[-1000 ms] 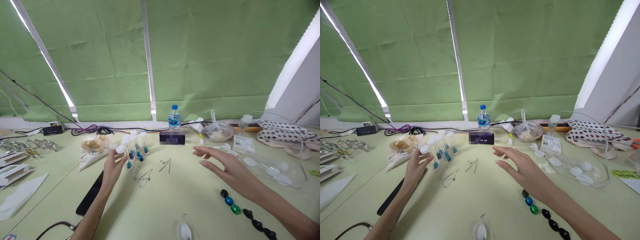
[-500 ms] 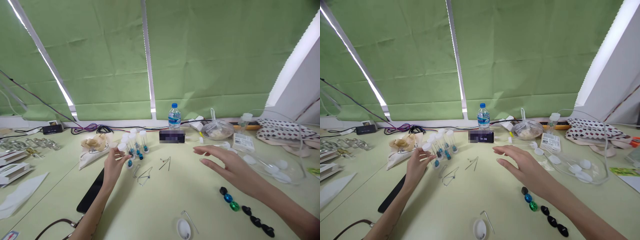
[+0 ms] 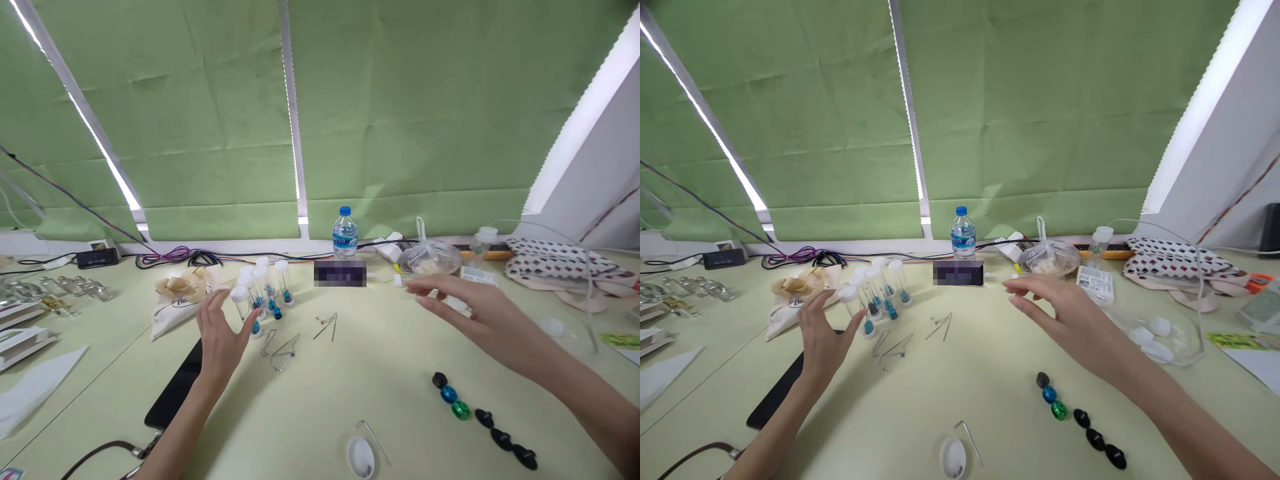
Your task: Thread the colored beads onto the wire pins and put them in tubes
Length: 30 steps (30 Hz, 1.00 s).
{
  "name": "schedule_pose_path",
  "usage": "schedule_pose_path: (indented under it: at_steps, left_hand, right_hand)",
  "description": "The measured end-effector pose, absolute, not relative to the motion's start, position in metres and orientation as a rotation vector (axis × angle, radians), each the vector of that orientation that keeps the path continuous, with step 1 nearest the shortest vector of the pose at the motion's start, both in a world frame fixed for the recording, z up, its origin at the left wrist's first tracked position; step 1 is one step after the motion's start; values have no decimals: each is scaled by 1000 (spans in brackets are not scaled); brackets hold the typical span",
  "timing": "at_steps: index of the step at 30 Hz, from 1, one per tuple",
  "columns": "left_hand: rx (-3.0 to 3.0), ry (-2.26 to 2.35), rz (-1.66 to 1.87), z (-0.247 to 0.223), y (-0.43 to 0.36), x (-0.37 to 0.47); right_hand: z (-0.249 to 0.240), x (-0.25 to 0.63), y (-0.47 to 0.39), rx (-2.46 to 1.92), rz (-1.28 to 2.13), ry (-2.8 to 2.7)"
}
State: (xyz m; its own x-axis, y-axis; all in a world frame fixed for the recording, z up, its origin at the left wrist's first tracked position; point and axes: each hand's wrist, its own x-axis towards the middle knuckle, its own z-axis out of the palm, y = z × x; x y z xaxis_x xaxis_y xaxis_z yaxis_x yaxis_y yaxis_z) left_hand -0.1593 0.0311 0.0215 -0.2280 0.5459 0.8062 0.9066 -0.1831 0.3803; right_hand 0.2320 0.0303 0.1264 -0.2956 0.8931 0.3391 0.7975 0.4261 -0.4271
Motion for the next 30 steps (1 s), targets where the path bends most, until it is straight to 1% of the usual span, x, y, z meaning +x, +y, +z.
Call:
schedule_pose_path:
  at_steps: [2, 5, 7, 10, 13, 16, 22, 26, 30]
  left_hand:
    - [-1840, -1623, -1217, 21, 30, -149]
    - [-2043, -1683, -908, 22, 34, -132]
    - [-2005, -1778, -736, 25, 41, -122]
    - [-1956, -1873, -587, 32, 54, -113]
    - [-1943, -1914, -517, 35, 65, -111]
    - [-1932, -1944, -460, 32, 72, -111]
    - [-1977, -1961, -417, 25, 73, -116]
    - [-1984, -1959, -430, 23, 70, -120]
    - [-1963, -1943, -488, 30, 59, -118]
  right_hand:
    - [132, 242, 34, -1491, 122, -2130]
    - [140, 262, 41, -1654, -106, -2109]
    - [144, 279, 48, -1762, -180, -2074]
    - [147, 303, 61, -1930, -263, -2009]
    - [141, 324, 74, -2102, -293, -1985]
    - [125, 336, 88, -2202, -226, -2056]
    - [93, 342, 109, -2224, -106, -2158]
    - [82, 345, 113, -2265, -106, -2095]
    - [73, 348, 115, -2294, 10, -2083]
